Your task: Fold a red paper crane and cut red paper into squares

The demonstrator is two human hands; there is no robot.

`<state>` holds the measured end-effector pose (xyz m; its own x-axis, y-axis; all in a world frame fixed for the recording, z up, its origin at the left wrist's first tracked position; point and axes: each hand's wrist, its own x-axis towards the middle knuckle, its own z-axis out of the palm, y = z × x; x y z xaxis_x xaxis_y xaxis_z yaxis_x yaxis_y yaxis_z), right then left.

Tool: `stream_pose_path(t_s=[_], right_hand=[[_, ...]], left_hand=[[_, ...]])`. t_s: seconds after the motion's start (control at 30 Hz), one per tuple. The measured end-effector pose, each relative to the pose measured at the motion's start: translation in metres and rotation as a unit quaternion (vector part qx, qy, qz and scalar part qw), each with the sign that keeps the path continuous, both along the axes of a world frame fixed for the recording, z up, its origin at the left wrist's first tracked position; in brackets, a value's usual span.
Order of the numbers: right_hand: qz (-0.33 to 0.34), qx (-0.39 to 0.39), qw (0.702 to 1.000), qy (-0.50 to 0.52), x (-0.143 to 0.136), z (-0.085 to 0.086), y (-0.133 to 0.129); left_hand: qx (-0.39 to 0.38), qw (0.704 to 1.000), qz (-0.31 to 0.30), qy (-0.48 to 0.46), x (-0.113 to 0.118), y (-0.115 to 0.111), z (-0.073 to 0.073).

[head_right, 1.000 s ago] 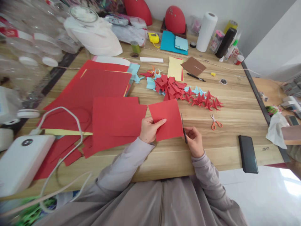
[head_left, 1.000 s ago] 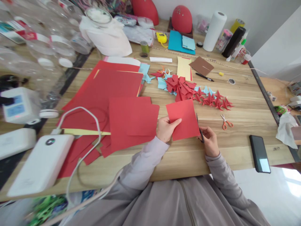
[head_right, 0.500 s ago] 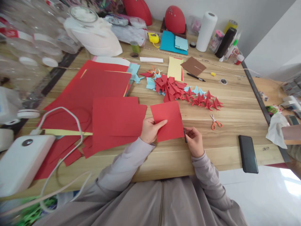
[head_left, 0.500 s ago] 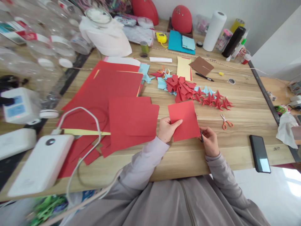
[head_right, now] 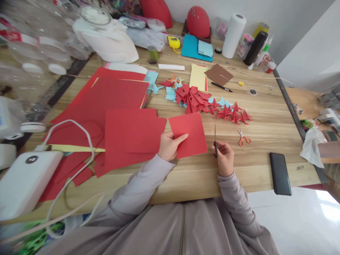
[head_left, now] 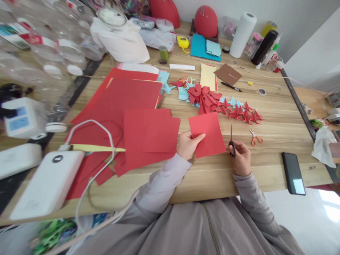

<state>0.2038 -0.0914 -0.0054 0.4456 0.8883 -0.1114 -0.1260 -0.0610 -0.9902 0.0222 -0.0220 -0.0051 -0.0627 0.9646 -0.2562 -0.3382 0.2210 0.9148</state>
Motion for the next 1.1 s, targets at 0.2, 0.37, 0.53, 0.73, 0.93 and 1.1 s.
stream_pose_path(t_s=[0.2, 0.37, 0.53, 0.73, 0.93, 1.1], right_hand=[[0.037, 0.018, 0.999, -0.002, 0.009, 0.005, -0.013], [0.135, -0.011, 0.990, -0.027, 0.007, 0.016, -0.022], [0.164, -0.038, 0.986, -0.018, 0.000, 0.019, -0.022], [0.159, -0.031, 0.987, 0.003, -0.002, 0.014, -0.021], [0.146, -0.028, 0.989, 0.014, -0.003, 0.014, -0.023], [0.145, -0.029, 0.989, 0.010, -0.004, 0.016, -0.023]], left_hand=[[0.028, 0.999, 0.041, -0.012, -0.001, 0.003, 0.001], [0.053, 0.996, 0.068, -0.002, -0.002, 0.006, -0.001], [0.059, 0.996, 0.066, -0.011, -0.003, 0.005, -0.003], [0.066, 0.996, 0.060, -0.010, -0.003, 0.005, -0.006], [0.071, 0.996, 0.062, 0.003, -0.003, 0.006, -0.006], [0.076, 0.995, 0.069, 0.007, -0.002, 0.006, -0.003]])
